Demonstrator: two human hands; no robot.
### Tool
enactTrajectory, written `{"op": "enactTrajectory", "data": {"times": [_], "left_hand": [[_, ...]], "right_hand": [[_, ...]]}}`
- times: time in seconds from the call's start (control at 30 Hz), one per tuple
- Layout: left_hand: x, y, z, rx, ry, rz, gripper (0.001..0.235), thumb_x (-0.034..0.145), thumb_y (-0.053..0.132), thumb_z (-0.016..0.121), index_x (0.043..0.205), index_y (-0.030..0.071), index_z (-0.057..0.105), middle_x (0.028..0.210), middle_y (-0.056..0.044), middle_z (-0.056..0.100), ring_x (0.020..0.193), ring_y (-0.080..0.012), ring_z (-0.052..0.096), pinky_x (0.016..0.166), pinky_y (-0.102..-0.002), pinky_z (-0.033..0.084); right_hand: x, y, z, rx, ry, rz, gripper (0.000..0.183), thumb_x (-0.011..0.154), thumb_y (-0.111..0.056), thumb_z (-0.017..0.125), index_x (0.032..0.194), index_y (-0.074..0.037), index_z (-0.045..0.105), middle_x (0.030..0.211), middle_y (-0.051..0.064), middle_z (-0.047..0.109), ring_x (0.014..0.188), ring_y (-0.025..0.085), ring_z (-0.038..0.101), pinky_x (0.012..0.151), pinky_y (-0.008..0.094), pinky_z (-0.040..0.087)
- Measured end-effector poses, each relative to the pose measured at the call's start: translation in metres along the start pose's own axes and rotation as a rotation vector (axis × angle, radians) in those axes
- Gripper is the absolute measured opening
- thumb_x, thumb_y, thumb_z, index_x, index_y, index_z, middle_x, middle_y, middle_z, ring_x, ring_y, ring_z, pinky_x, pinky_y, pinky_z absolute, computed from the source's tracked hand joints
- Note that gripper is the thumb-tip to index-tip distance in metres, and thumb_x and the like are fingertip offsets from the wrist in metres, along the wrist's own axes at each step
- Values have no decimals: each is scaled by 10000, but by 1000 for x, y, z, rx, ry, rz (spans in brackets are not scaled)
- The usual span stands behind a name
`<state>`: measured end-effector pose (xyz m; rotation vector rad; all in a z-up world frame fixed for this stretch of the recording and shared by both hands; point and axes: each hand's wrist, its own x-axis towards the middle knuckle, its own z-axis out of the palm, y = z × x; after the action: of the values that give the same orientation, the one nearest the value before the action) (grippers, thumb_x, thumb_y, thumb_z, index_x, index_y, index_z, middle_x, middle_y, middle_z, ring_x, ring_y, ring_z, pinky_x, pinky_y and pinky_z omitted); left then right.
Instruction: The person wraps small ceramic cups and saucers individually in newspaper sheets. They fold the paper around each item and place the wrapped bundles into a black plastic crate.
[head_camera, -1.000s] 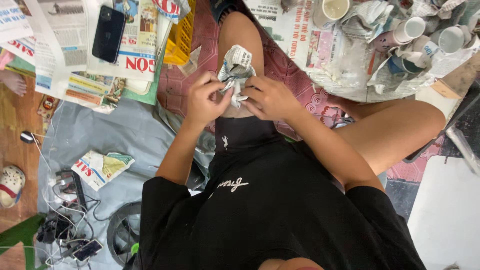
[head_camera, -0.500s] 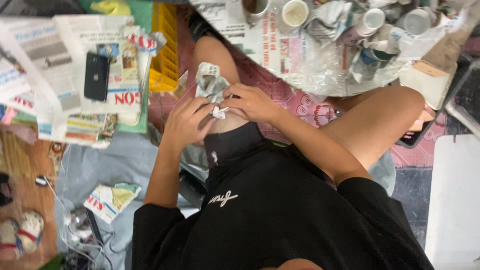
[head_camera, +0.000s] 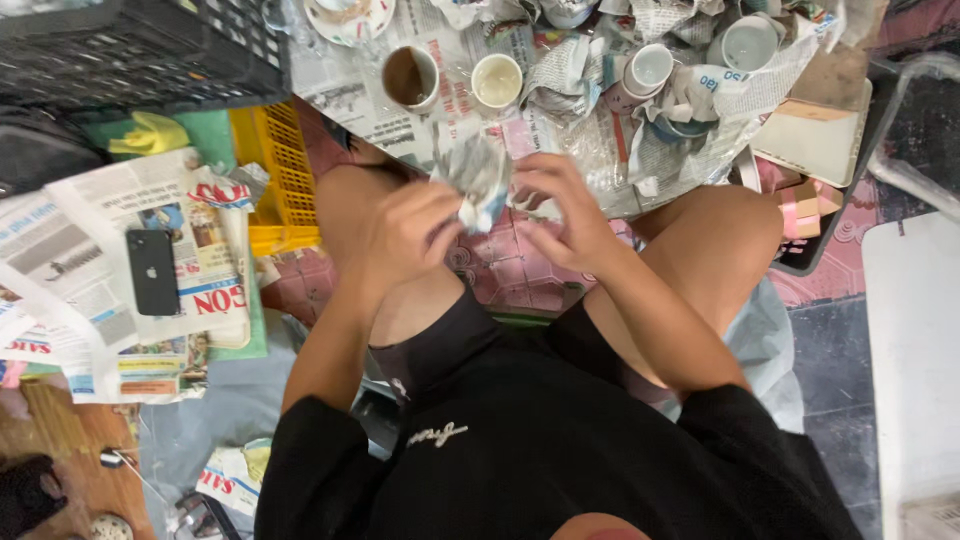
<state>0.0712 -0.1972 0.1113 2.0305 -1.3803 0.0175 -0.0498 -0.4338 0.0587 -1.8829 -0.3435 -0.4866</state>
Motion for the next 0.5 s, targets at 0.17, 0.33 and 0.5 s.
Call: {"op": "enactTrajectory", "data": {"times": [0.17, 0.33, 0.5], "left_hand": [[45, -19, 12, -127, 51, -49, 244, 843, 80, 808, 1049, 7, 701, 1045, -130, 696, 922, -309, 697, 801, -361, 566], [112, -51, 15, -111, 53, -12, 182, 955, 114, 806, 1042, -4, 698, 984, -131, 664, 805, -291, 665, 700, -352, 518], [179, -95, 24, -6, 99, 7, 245, 994, 199, 830, 1020, -4, 696, 925, -159, 665, 685, -312, 609, 615, -397, 468]], "right_hand": [[-19, 19, -4, 106, 157, 37, 577, 963, 43, 656, 1451, -82, 374, 1458, 205, 393, 1095, 245, 637, 889, 340, 584], [-19, 28, -9, 81, 143, 17, 595, 934, 64, 688, 1422, -112, 396, 1438, 207, 416, 1064, 255, 660, 855, 336, 590], [-13, 33, -16, 95, 164, 66, 622, 928, 58, 702, 1435, -109, 382, 1454, 206, 410, 1074, 247, 658, 852, 331, 576]]}}
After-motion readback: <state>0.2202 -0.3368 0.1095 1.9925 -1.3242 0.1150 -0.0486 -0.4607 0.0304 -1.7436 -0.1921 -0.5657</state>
